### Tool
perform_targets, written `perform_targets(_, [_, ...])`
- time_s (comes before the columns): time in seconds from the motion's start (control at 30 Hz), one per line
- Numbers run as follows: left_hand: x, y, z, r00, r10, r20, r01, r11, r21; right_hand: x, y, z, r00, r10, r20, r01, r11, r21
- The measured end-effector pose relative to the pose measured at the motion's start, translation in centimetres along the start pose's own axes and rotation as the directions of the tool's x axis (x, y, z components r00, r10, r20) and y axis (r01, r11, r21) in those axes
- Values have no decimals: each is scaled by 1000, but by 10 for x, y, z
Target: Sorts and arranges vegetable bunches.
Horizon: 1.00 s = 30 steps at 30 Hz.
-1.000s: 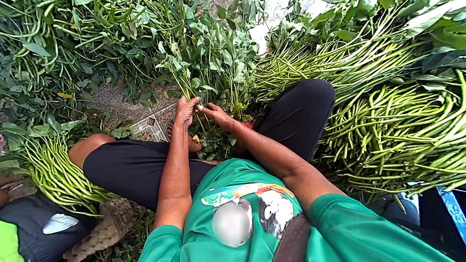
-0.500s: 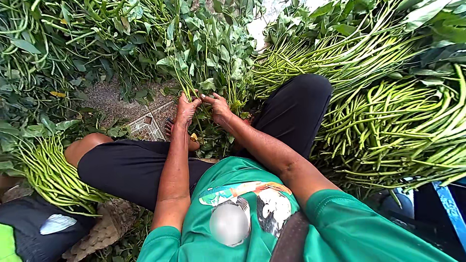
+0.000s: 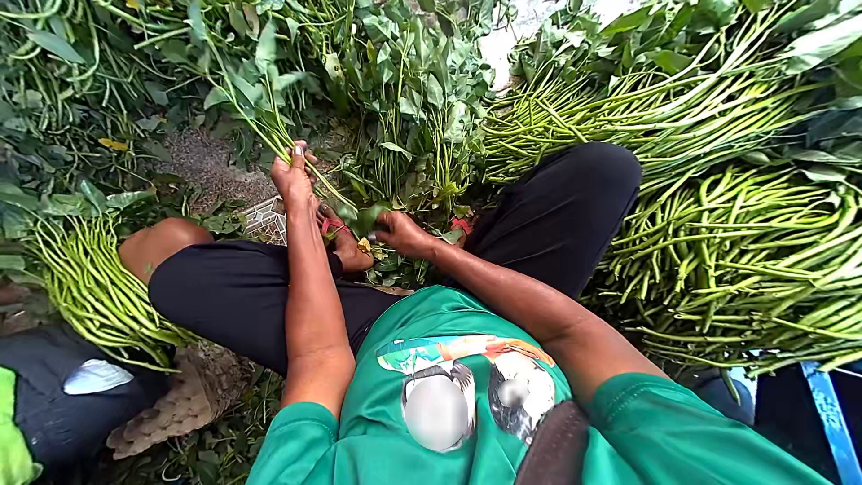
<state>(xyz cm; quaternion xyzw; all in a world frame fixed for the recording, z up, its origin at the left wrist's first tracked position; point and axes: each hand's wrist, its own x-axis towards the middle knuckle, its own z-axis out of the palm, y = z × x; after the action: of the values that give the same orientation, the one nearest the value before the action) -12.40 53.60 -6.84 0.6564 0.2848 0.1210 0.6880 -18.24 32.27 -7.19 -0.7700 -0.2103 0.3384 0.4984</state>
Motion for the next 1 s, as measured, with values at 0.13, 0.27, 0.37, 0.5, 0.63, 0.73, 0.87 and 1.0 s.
perform_targets(0.13, [4,7,-13,994,71,87,-74,997,27,-2,0,-5,906,269,328,-84,872,-481])
perform_targets(0.27, [-2,4,-4,969,79,234,-84,996,12,5,-5,-28,994,43,-96,-77,918,-390])
perform_targets(0.37, [-10,5,8,945,66,321,-64,998,-17,15,-24,-37,927,-208,-313,95,935,-341])
perform_targets(0.5, [-17,4,23,919,39,392,-14,998,-68,30,-22,-35,969,-197,-148,130,918,-375])
perform_targets(0.63, [-19,-1,23,948,2,320,44,989,-138,21,-22,-22,892,-369,-261,215,854,-473])
perform_targets(0.73, [-26,-4,32,955,-64,289,105,986,-128,12,-26,-25,863,-436,-257,217,777,-591])
perform_targets(0.87, [-21,-11,32,964,-129,232,152,985,-86,-10,-32,-23,882,-467,-68,369,773,-516])
perform_targets(1.0, [-8,-8,16,957,-117,264,129,991,-31,-29,-38,2,871,-491,-13,445,801,-401])
